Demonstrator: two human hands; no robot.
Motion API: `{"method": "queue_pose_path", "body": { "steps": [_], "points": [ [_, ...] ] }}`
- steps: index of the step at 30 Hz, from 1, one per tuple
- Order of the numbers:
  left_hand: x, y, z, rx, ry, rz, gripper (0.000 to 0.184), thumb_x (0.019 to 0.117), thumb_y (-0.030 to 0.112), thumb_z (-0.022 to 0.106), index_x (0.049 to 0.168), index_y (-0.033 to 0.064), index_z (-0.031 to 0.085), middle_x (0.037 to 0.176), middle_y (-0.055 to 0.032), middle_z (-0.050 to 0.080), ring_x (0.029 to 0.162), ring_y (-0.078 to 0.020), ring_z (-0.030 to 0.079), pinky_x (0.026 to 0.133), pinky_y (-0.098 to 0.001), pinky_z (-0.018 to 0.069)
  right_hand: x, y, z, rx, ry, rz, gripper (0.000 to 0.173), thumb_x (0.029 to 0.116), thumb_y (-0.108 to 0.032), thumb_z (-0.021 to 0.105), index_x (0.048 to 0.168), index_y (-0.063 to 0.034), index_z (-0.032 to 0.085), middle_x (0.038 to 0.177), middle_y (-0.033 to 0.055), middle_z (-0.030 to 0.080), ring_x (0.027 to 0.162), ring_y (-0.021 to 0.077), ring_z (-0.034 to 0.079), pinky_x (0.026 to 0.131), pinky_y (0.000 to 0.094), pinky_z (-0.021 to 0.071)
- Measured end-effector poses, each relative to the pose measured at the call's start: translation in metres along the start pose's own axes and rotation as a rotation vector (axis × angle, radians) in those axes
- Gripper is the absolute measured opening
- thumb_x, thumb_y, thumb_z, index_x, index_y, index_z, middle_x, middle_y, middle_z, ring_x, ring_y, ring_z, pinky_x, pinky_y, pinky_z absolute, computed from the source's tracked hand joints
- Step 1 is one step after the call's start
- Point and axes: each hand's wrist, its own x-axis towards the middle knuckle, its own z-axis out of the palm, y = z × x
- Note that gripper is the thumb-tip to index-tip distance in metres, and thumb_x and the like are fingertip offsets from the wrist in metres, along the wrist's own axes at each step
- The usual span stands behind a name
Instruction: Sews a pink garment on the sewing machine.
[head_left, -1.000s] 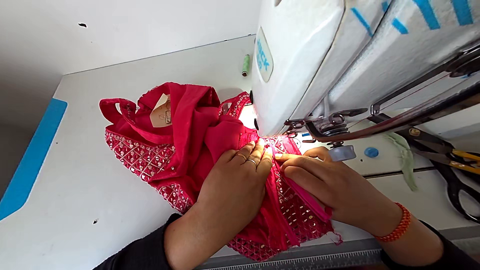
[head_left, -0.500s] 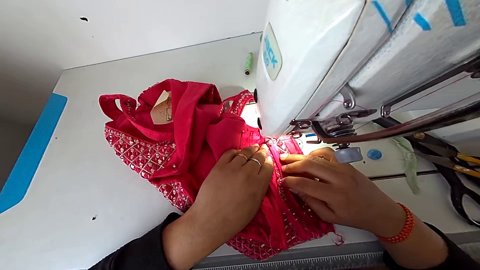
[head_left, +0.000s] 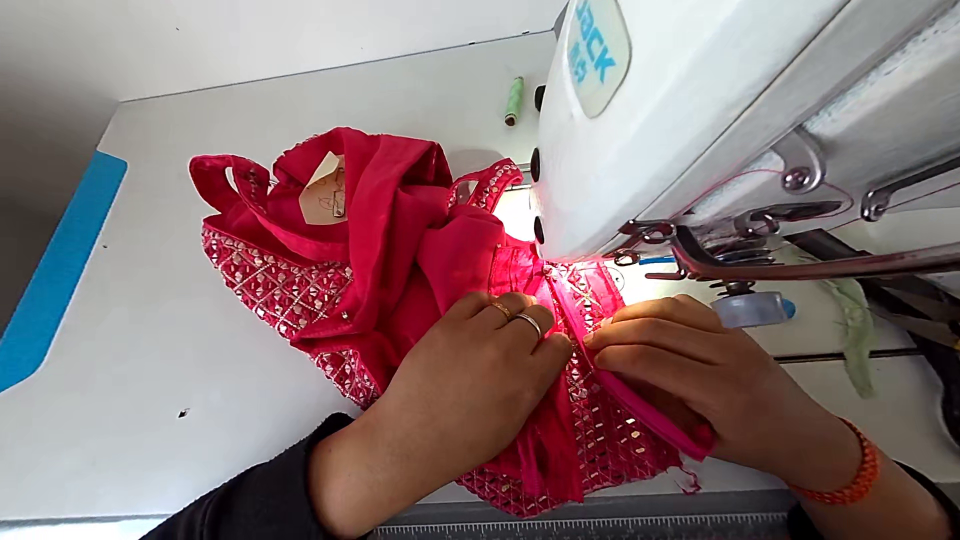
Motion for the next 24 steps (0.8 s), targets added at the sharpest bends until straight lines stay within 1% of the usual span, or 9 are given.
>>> {"method": "queue_pose_path", "body": {
  "steps": [4, 6, 9, 12, 13, 15, 19, 21, 24],
  "points": [
    [0.001, 0.000, -0.002, -0.008, -0.010, 0.050, 0.028, 0.0970, 0.015, 0.050, 0.107, 0.0158, 0.077, 0.120, -0.0025, 0.074, 0.121, -0.0220, 0.065, 0.100, -0.0399, 0.0503, 0.001, -0.003, 0.002, -0.085, -0.021, -0.024, 0.024, 0.1028, -0.020, 0.051, 0.102, -0.0178, 0.075, 0.107, -0.0010, 0.074, 0.105, 0.0158, 0.063, 0.082, 0.0305, 0.0447],
    [0.000, 0.001, -0.002, -0.022, -0.021, 0.053, 0.029, 0.0967, 0.020, 0.050, 0.104, 0.0163, 0.077, 0.119, -0.0019, 0.075, 0.123, -0.0227, 0.065, 0.101, -0.0413, 0.0497, 0.002, -0.003, 0.003, -0.100, -0.017, -0.034, 0.024, 0.1028, -0.019, 0.051, 0.101, -0.0165, 0.075, 0.106, -0.0003, 0.074, 0.103, 0.0162, 0.063, 0.082, 0.0308, 0.0438],
    [0.000, 0.001, -0.004, -0.053, -0.027, 0.047, 0.034, 0.0935, 0.030, 0.045, 0.093, 0.0162, 0.076, 0.115, -0.0024, 0.075, 0.123, -0.0235, 0.064, 0.098, -0.0436, 0.0486, 0.000, -0.003, 0.001, -0.045, 0.014, 0.001, 0.024, 0.1033, -0.020, 0.050, 0.103, -0.0140, 0.073, 0.106, 0.0014, 0.074, 0.106, 0.0161, 0.064, 0.085, 0.0306, 0.0455],
    [0.000, 0.004, -0.003, -0.073, 0.000, 0.003, 0.043, 0.1023, 0.040, 0.042, 0.090, 0.0163, 0.075, 0.110, -0.0026, 0.076, 0.120, -0.0229, 0.065, 0.099, -0.0433, 0.0485, 0.002, -0.003, -0.004, 0.106, 0.062, 0.088, 0.020, 0.1018, -0.022, 0.052, 0.104, -0.0143, 0.070, 0.108, -0.0009, 0.070, 0.110, 0.0106, 0.061, 0.090, 0.0246, 0.0467],
    [0.000, 0.006, -0.003, -0.060, 0.003, -0.015, 0.045, 0.1039, 0.044, 0.042, 0.092, 0.0163, 0.076, 0.109, -0.0026, 0.076, 0.120, -0.0229, 0.066, 0.099, -0.0431, 0.0491, 0.003, -0.003, -0.005, 0.128, 0.055, 0.101, 0.019, 0.1013, -0.023, 0.053, 0.104, -0.0153, 0.070, 0.109, -0.0021, 0.069, 0.111, 0.0096, 0.060, 0.092, 0.0240, 0.0466],
    [-0.001, 0.010, -0.001, -0.016, -0.011, -0.037, 0.045, 0.1033, 0.049, 0.044, 0.100, 0.0167, 0.075, 0.110, -0.0025, 0.075, 0.121, -0.0227, 0.065, 0.099, -0.0424, 0.0494, 0.002, -0.002, -0.003, 0.104, 0.028, 0.082, 0.020, 0.1004, -0.022, 0.052, 0.102, -0.0166, 0.071, 0.108, -0.0030, 0.071, 0.110, 0.0106, 0.061, 0.089, 0.0256, 0.0470],
    [-0.004, 0.013, 0.003, 0.020, -0.026, -0.041, 0.040, 0.1009, 0.045, 0.048, 0.115, 0.0175, 0.074, 0.117, -0.0025, 0.074, 0.124, -0.0221, 0.063, 0.101, -0.0402, 0.0488, 0.001, -0.004, 0.002, -0.061, -0.031, 0.007, 0.024, 0.1011, -0.020, 0.051, 0.099, -0.0154, 0.074, 0.107, -0.0004, 0.073, 0.105, 0.0154, 0.062, 0.081, 0.0310, 0.0438],
    [-0.004, 0.013, 0.004, 0.030, -0.038, -0.036, 0.042, 0.1012, 0.046, 0.047, 0.117, 0.0180, 0.075, 0.120, -0.0013, 0.074, 0.125, -0.0214, 0.063, 0.102, -0.0398, 0.0487, 0.000, -0.007, 0.002, -0.090, -0.035, -0.004, 0.027, 0.1014, -0.021, 0.048, 0.101, -0.0163, 0.075, 0.110, 0.0004, 0.074, 0.106, 0.0162, 0.063, 0.083, 0.0320, 0.0445],
    [-0.004, 0.012, 0.004, 0.029, -0.050, -0.035, 0.042, 0.1011, 0.046, 0.048, 0.117, 0.0186, 0.076, 0.121, -0.0004, 0.073, 0.127, -0.0211, 0.062, 0.103, -0.0397, 0.0485, -0.006, -0.012, 0.001, -0.066, -0.076, -0.007, 0.034, 0.1028, -0.028, 0.042, 0.112, -0.0241, 0.075, 0.119, 0.0018, 0.070, 0.114, 0.0184, 0.059, 0.089, 0.0354, 0.0440]
  ]
}}
